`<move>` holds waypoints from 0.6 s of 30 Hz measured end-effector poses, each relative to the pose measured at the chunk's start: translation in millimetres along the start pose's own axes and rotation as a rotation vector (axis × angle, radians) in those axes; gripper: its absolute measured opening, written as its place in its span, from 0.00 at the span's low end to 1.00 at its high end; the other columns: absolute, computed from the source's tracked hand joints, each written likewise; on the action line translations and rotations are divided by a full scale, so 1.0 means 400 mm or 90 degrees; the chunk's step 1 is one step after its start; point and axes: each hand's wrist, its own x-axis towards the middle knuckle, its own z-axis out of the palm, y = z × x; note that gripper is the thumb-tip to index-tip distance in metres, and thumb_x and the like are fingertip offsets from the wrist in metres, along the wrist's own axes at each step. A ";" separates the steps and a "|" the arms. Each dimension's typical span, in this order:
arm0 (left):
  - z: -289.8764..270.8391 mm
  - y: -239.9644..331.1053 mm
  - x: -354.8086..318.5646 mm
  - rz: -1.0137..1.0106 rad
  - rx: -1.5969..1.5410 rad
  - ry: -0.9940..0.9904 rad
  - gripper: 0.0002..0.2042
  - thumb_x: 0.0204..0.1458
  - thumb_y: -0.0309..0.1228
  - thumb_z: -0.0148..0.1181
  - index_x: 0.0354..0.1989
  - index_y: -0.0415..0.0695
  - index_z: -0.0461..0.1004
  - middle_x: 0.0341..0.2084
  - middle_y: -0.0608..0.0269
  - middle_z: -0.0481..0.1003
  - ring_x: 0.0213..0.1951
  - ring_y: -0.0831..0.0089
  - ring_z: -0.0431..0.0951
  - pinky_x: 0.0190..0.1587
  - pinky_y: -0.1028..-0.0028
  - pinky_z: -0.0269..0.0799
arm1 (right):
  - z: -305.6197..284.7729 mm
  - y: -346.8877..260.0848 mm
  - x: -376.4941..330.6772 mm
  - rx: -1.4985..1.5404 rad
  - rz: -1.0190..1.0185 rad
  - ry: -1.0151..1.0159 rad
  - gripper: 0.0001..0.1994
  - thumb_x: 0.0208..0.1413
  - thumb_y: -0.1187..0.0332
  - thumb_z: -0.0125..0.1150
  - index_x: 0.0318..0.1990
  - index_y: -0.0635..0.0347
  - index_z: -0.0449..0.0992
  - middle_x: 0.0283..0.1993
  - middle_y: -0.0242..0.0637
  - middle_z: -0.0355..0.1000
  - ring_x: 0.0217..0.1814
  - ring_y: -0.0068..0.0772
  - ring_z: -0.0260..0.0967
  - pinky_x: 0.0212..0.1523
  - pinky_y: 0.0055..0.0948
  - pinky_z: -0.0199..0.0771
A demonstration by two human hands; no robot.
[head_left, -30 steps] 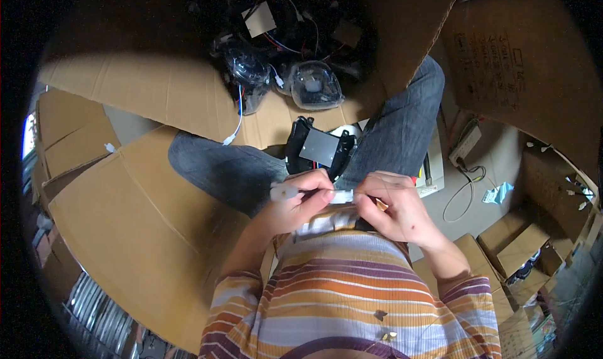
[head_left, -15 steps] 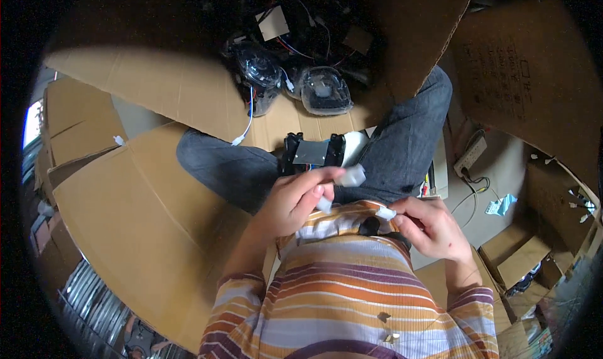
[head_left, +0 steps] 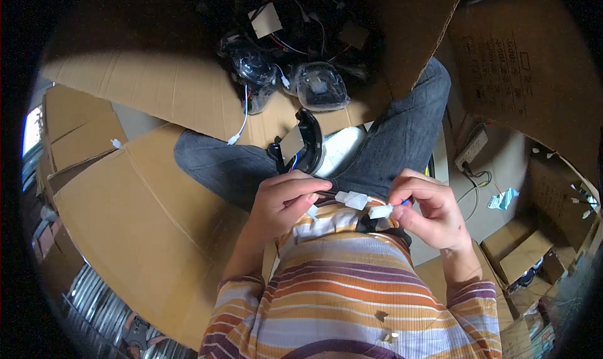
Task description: The person sorts electronic components, headlight assemblies, and wiring harnesses by hand, moving them between large cardboard boxes.
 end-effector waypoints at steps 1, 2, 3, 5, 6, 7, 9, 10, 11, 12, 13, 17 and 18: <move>-0.001 -0.001 -0.001 -0.002 0.010 -0.001 0.08 0.38 0.18 0.51 0.30 0.37 0.71 0.24 0.58 0.72 0.24 0.75 0.71 0.26 0.81 0.65 | 0.004 0.000 0.002 0.002 0.024 -0.001 0.01 0.41 0.76 0.52 0.24 0.64 0.68 0.24 0.32 0.62 0.25 0.20 0.58 0.24 0.18 0.56; 0.000 -0.002 -0.003 -0.004 0.020 -0.003 0.09 0.37 0.18 0.51 0.29 0.37 0.71 0.24 0.59 0.72 0.24 0.74 0.71 0.26 0.80 0.65 | 0.008 0.006 0.000 0.003 0.027 0.002 0.01 0.41 0.76 0.52 0.24 0.64 0.68 0.24 0.32 0.62 0.25 0.20 0.58 0.24 0.18 0.56; 0.002 -0.004 -0.005 -0.005 0.018 -0.006 0.09 0.37 0.18 0.51 0.29 0.37 0.71 0.24 0.59 0.72 0.24 0.74 0.71 0.26 0.80 0.65 | 0.011 0.017 -0.003 0.038 0.040 0.007 0.01 0.41 0.76 0.52 0.24 0.64 0.68 0.24 0.31 0.62 0.25 0.19 0.58 0.24 0.17 0.55; 0.008 -0.012 -0.010 0.013 0.046 0.004 0.10 0.35 0.17 0.51 0.29 0.38 0.72 0.24 0.60 0.72 0.23 0.72 0.71 0.28 0.79 0.65 | 0.018 0.022 -0.005 0.075 0.055 0.014 0.02 0.42 0.76 0.52 0.24 0.64 0.68 0.24 0.31 0.62 0.26 0.18 0.58 0.24 0.16 0.55; 0.010 -0.018 -0.011 0.012 0.045 0.002 0.10 0.35 0.17 0.51 0.29 0.38 0.72 0.24 0.60 0.72 0.23 0.72 0.71 0.28 0.79 0.65 | 0.021 0.019 -0.005 0.106 0.095 0.020 0.02 0.42 0.75 0.51 0.24 0.63 0.67 0.24 0.30 0.62 0.26 0.17 0.57 0.24 0.16 0.56; 0.011 -0.023 -0.013 0.039 0.080 0.023 0.10 0.34 0.18 0.52 0.28 0.39 0.72 0.24 0.60 0.72 0.23 0.71 0.71 0.27 0.78 0.64 | 0.023 0.018 -0.006 0.137 0.136 0.026 0.02 0.43 0.75 0.51 0.24 0.63 0.66 0.23 0.30 0.62 0.26 0.16 0.57 0.24 0.15 0.56; 0.013 -0.023 -0.009 0.066 0.115 0.040 0.10 0.33 0.18 0.52 0.28 0.40 0.72 0.24 0.61 0.72 0.23 0.71 0.71 0.26 0.78 0.64 | 0.023 0.026 -0.008 0.128 0.164 0.055 0.03 0.43 0.74 0.50 0.23 0.63 0.66 0.23 0.30 0.62 0.25 0.16 0.57 0.24 0.15 0.56; 0.012 -0.018 -0.003 0.124 0.173 0.049 0.11 0.32 0.18 0.52 0.28 0.41 0.72 0.23 0.61 0.71 0.22 0.70 0.70 0.26 0.77 0.63 | 0.022 0.032 -0.008 0.118 0.191 0.081 0.03 0.44 0.73 0.50 0.23 0.63 0.65 0.23 0.30 0.62 0.25 0.15 0.57 0.24 0.14 0.56; 0.013 -0.012 -0.001 0.182 0.231 0.058 0.11 0.32 0.19 0.53 0.28 0.41 0.73 0.23 0.62 0.71 0.22 0.70 0.70 0.25 0.77 0.62 | 0.023 0.037 -0.009 0.120 0.193 0.082 0.03 0.44 0.73 0.50 0.23 0.63 0.65 0.23 0.30 0.62 0.25 0.15 0.57 0.24 0.14 0.56; 0.018 -0.009 0.005 0.179 0.231 0.056 0.11 0.32 0.19 0.53 0.28 0.41 0.73 0.23 0.62 0.71 0.22 0.70 0.70 0.25 0.77 0.62 | 0.024 0.043 -0.008 0.089 0.166 0.102 0.04 0.44 0.73 0.50 0.23 0.63 0.65 0.23 0.30 0.62 0.25 0.15 0.57 0.24 0.15 0.57; 0.025 -0.005 0.013 0.184 0.229 0.056 0.11 0.31 0.19 0.54 0.28 0.42 0.72 0.22 0.62 0.71 0.21 0.70 0.69 0.24 0.77 0.61 | 0.022 0.045 -0.007 0.057 0.139 0.121 0.04 0.44 0.72 0.49 0.22 0.63 0.65 0.23 0.30 0.62 0.25 0.15 0.57 0.24 0.15 0.57; 0.028 0.006 0.019 0.158 0.251 0.065 0.12 0.30 0.19 0.55 0.28 0.42 0.72 0.20 0.62 0.70 0.20 0.70 0.68 0.23 0.76 0.62 | 0.003 0.042 0.013 0.082 0.161 0.084 0.04 0.44 0.72 0.49 0.23 0.63 0.65 0.22 0.29 0.62 0.26 0.14 0.57 0.25 0.14 0.56; 0.024 0.014 0.019 0.149 0.267 0.076 0.11 0.30 0.19 0.55 0.27 0.42 0.73 0.20 0.62 0.70 0.20 0.70 0.68 0.23 0.75 0.62 | -0.002 0.043 0.013 0.085 0.157 0.077 0.04 0.44 0.72 0.49 0.23 0.63 0.65 0.22 0.29 0.62 0.26 0.14 0.57 0.25 0.14 0.56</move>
